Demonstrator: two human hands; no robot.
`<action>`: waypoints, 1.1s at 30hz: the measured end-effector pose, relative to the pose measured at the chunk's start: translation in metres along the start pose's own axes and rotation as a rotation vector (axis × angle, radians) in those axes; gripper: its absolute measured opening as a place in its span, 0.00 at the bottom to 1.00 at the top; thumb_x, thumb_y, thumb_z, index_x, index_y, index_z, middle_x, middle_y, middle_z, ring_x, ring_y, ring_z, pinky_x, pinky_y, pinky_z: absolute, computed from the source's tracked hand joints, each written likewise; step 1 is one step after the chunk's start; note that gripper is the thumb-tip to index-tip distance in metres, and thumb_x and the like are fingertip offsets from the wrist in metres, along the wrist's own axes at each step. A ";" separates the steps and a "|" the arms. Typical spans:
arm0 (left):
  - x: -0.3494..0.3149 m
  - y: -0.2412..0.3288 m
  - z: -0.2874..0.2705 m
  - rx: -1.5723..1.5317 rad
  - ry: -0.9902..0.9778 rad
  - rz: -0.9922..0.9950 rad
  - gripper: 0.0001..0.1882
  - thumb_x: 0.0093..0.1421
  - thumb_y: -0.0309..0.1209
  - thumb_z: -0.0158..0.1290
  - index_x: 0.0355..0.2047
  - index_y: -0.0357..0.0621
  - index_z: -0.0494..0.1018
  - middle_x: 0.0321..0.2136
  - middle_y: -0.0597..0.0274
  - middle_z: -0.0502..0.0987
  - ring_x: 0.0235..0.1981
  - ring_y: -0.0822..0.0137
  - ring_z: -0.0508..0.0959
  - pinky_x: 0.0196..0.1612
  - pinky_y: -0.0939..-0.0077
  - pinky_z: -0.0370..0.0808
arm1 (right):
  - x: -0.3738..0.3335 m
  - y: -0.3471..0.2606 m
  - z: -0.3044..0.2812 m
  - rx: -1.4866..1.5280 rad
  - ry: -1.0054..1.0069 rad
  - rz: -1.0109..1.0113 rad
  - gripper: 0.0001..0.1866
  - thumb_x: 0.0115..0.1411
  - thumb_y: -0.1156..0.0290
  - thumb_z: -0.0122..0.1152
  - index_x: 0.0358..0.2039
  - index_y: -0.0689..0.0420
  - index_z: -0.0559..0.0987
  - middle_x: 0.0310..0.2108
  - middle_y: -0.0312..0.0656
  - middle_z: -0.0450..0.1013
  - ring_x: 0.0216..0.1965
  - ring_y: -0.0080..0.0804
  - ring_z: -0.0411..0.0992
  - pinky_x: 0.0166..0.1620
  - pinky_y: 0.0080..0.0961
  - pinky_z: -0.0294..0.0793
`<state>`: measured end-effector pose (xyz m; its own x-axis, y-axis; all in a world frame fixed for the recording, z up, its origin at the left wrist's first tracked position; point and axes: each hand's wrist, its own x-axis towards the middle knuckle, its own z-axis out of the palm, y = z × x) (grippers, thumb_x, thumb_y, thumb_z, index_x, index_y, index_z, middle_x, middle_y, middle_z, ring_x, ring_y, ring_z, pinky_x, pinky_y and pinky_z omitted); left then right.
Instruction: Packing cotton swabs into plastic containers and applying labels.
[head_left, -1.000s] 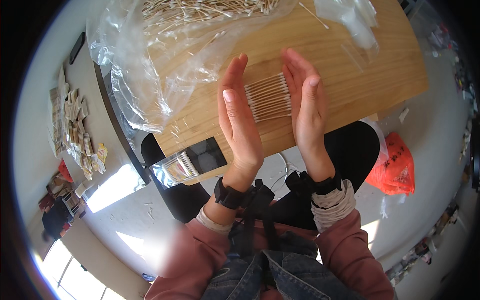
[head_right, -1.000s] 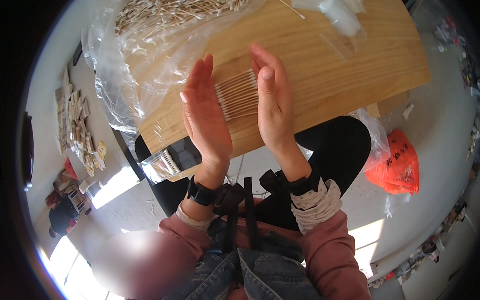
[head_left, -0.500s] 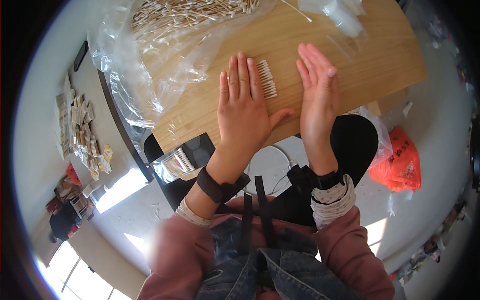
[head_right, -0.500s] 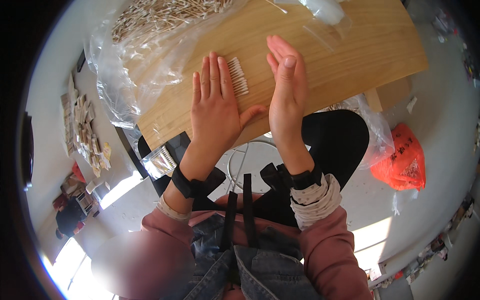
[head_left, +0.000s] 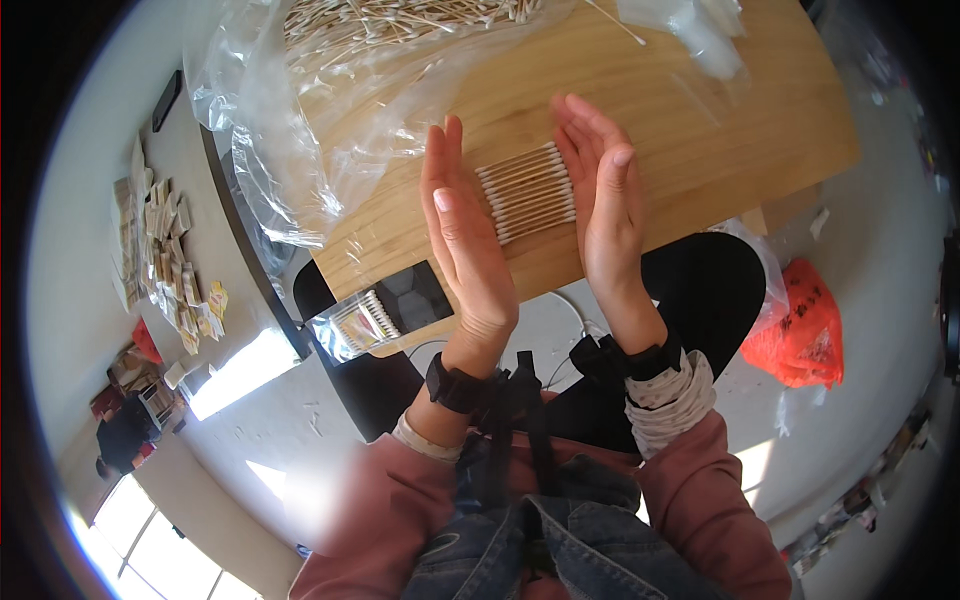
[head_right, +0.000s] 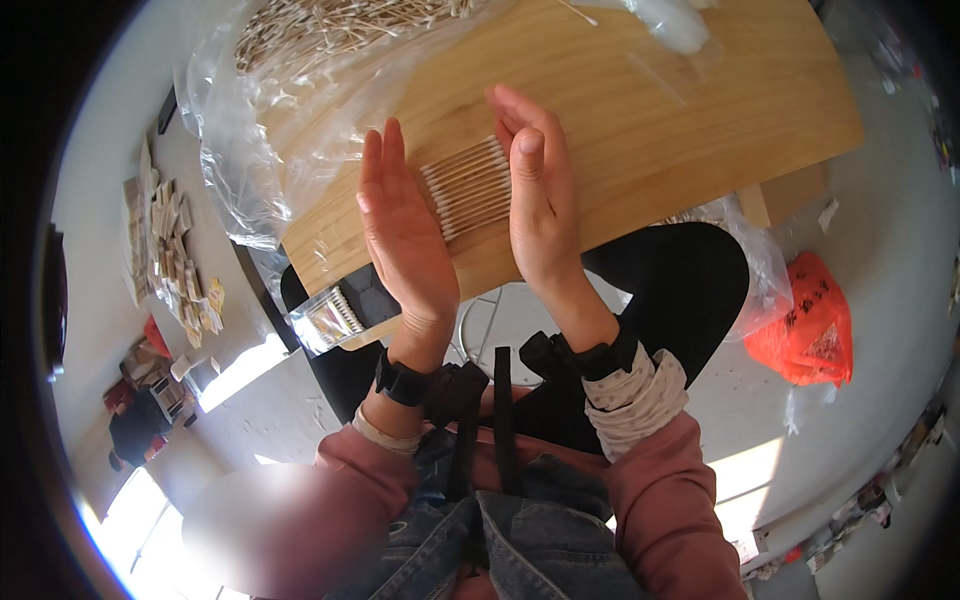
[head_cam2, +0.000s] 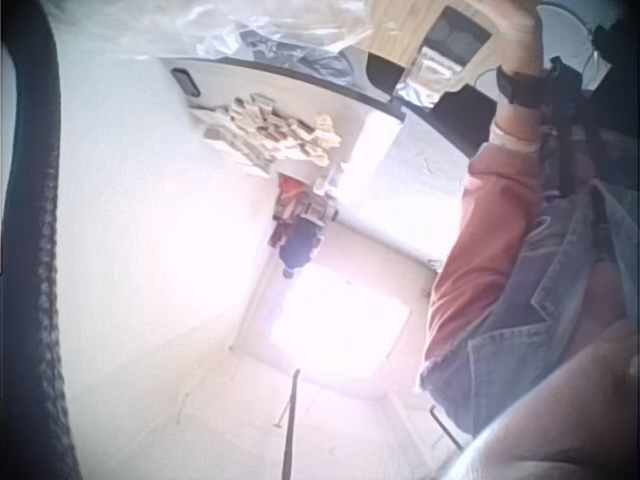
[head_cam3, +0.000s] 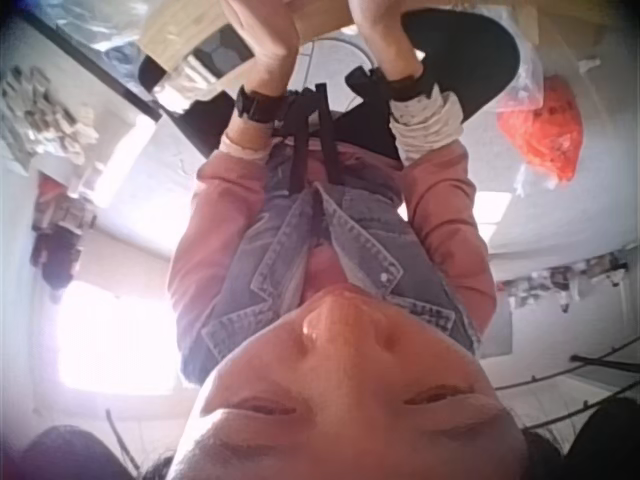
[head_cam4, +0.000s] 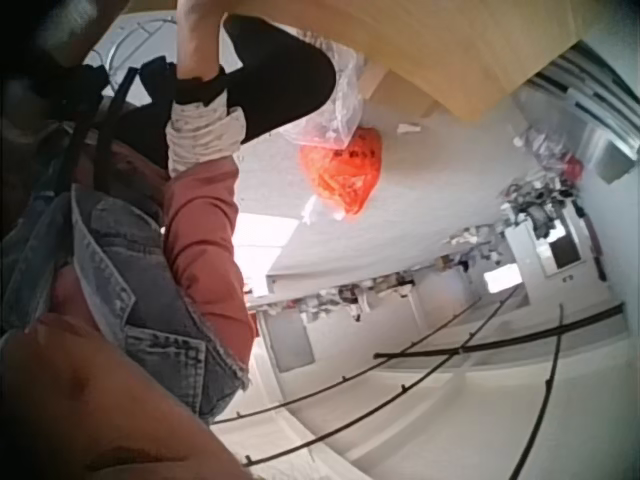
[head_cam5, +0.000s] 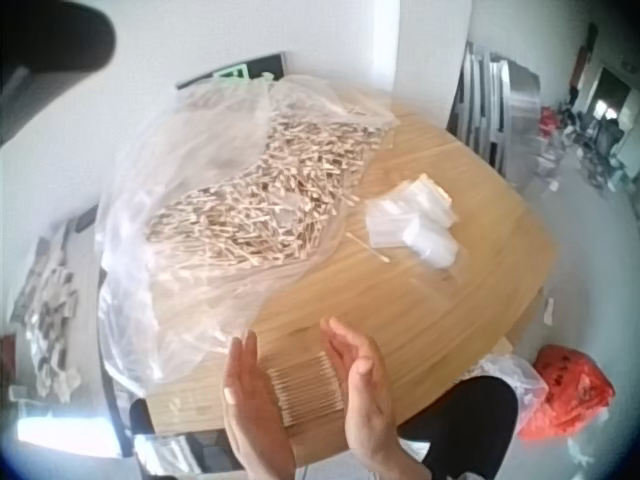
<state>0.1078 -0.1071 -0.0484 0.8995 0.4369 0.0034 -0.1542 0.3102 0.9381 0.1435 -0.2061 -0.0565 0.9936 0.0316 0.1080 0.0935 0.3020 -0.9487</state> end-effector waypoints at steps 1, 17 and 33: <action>-0.001 -0.004 0.001 0.068 -0.042 0.039 0.33 0.76 0.50 0.30 0.73 0.41 0.51 0.73 0.51 0.53 0.76 0.60 0.48 0.75 0.65 0.40 | -0.003 0.000 0.003 -0.013 -0.029 0.025 0.34 0.76 0.46 0.35 0.64 0.65 0.65 0.64 0.53 0.64 0.67 0.42 0.61 0.71 0.38 0.57; 0.002 0.013 -0.015 0.020 0.000 0.105 0.32 0.74 0.43 0.37 0.71 0.34 0.52 0.71 0.40 0.55 0.74 0.52 0.53 0.75 0.58 0.44 | 0.005 -0.006 -0.009 0.120 0.102 0.069 0.41 0.73 0.38 0.30 0.65 0.66 0.64 0.65 0.55 0.62 0.70 0.43 0.58 0.73 0.38 0.53; -0.017 0.005 -0.013 1.658 -0.563 0.346 0.62 0.55 0.70 0.49 0.70 0.24 0.49 0.72 0.35 0.50 0.74 0.42 0.50 0.73 0.47 0.49 | -0.001 -0.031 -0.064 -0.447 -0.056 -0.073 0.10 0.58 0.88 0.54 0.31 0.60 0.81 0.38 0.41 0.76 0.44 0.30 0.74 0.50 0.26 0.71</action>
<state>0.0861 -0.1020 -0.0481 0.9909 -0.1315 0.0300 -0.1348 -0.9704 0.2005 0.1441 -0.2768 -0.0464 0.9798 0.0808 0.1832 0.1929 -0.1355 -0.9718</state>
